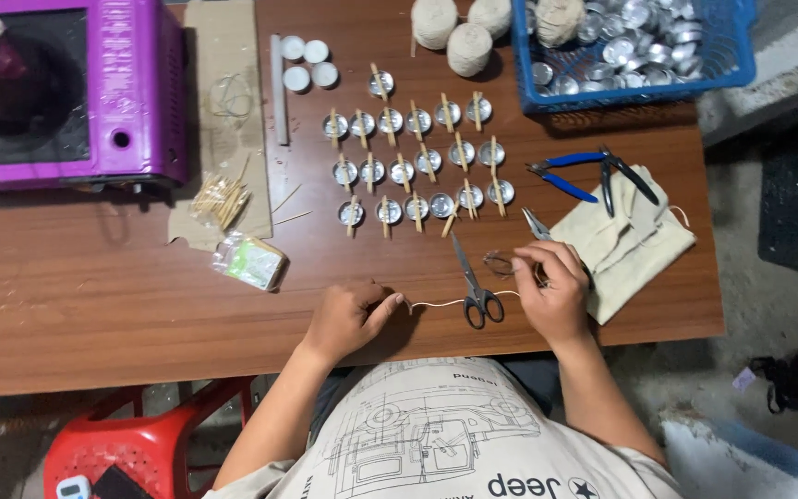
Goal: The person is manually preparing candle wicks by tying cotton string to small wooden sticks and trimming the excess string using scissors and pliers.
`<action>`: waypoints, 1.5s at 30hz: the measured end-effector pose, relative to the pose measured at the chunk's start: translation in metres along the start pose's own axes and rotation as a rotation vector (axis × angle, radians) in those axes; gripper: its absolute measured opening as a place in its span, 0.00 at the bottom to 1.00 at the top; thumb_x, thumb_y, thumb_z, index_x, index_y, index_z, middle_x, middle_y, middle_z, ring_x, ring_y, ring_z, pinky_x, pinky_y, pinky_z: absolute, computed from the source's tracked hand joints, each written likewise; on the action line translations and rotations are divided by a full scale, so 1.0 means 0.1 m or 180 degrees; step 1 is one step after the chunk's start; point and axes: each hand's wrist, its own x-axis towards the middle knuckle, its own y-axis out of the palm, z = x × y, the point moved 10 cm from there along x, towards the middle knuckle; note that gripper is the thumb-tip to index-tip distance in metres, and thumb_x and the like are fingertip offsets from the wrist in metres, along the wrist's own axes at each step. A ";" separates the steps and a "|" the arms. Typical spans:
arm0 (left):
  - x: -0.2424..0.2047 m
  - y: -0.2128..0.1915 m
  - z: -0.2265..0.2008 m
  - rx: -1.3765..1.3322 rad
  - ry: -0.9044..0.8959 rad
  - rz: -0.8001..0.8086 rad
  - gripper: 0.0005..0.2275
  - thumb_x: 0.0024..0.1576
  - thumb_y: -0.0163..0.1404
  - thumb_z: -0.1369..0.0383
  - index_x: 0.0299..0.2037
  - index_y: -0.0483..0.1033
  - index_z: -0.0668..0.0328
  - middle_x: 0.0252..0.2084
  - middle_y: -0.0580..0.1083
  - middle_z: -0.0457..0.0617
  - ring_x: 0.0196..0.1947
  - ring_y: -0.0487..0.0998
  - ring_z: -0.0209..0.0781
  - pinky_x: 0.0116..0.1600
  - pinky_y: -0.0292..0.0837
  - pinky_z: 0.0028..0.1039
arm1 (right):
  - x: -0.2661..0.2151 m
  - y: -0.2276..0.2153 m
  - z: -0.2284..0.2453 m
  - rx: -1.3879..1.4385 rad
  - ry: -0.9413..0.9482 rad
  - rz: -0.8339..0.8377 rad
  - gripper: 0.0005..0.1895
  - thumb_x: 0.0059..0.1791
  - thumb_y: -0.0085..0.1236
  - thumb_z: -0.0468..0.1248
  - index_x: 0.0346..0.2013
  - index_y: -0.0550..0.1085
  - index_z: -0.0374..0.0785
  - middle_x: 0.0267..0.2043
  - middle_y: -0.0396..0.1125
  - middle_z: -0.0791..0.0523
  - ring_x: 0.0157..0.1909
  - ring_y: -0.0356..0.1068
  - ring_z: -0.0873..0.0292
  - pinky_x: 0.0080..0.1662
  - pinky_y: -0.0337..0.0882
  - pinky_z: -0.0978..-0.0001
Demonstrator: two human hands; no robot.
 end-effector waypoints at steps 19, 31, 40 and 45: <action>0.61 -1.73 1.72 0.3420 -0.0138 -0.1370 0.08 0.51 0.61 0.60 0.37 0.85 0.50 0.32 0.73 0.49 0.28 0.77 0.50 0.28 0.73 0.36 | -0.16 0.54 0.50 0.0765 -0.0240 0.0452 0.08 0.46 0.66 0.33 0.40 0.81 0.39 0.34 0.73 0.54 0.36 0.73 0.48 0.41 0.74 0.57; 0.60 -1.76 1.86 0.3370 -0.0634 -0.1248 0.04 0.50 0.59 0.61 0.32 0.84 0.44 0.31 0.72 0.44 0.26 0.78 0.49 0.30 0.72 0.36 | -0.13 0.65 0.61 0.1048 -0.0228 0.0530 0.07 0.46 0.66 0.31 0.39 0.81 0.38 0.33 0.73 0.53 0.32 0.72 0.48 0.36 0.74 0.57; 0.50 -1.89 2.03 0.1574 -0.0908 -0.1626 0.03 0.59 0.61 0.64 0.41 0.84 0.46 0.38 0.72 0.46 0.40 0.79 0.54 0.47 0.75 0.43 | -0.11 0.69 0.66 0.1060 -0.0311 0.0604 0.09 0.46 0.65 0.32 0.41 0.80 0.38 0.34 0.73 0.53 0.32 0.72 0.48 0.36 0.74 0.58; 0.49 -1.94 1.78 0.0764 -0.0305 -0.1975 0.02 0.62 0.61 0.72 0.42 0.83 0.54 0.40 0.77 0.51 0.44 0.78 0.54 0.52 0.73 0.40 | -0.10 0.69 0.70 0.1086 -0.0270 0.0664 0.09 0.46 0.65 0.31 0.41 0.80 0.37 0.33 0.73 0.52 0.31 0.72 0.47 0.35 0.73 0.56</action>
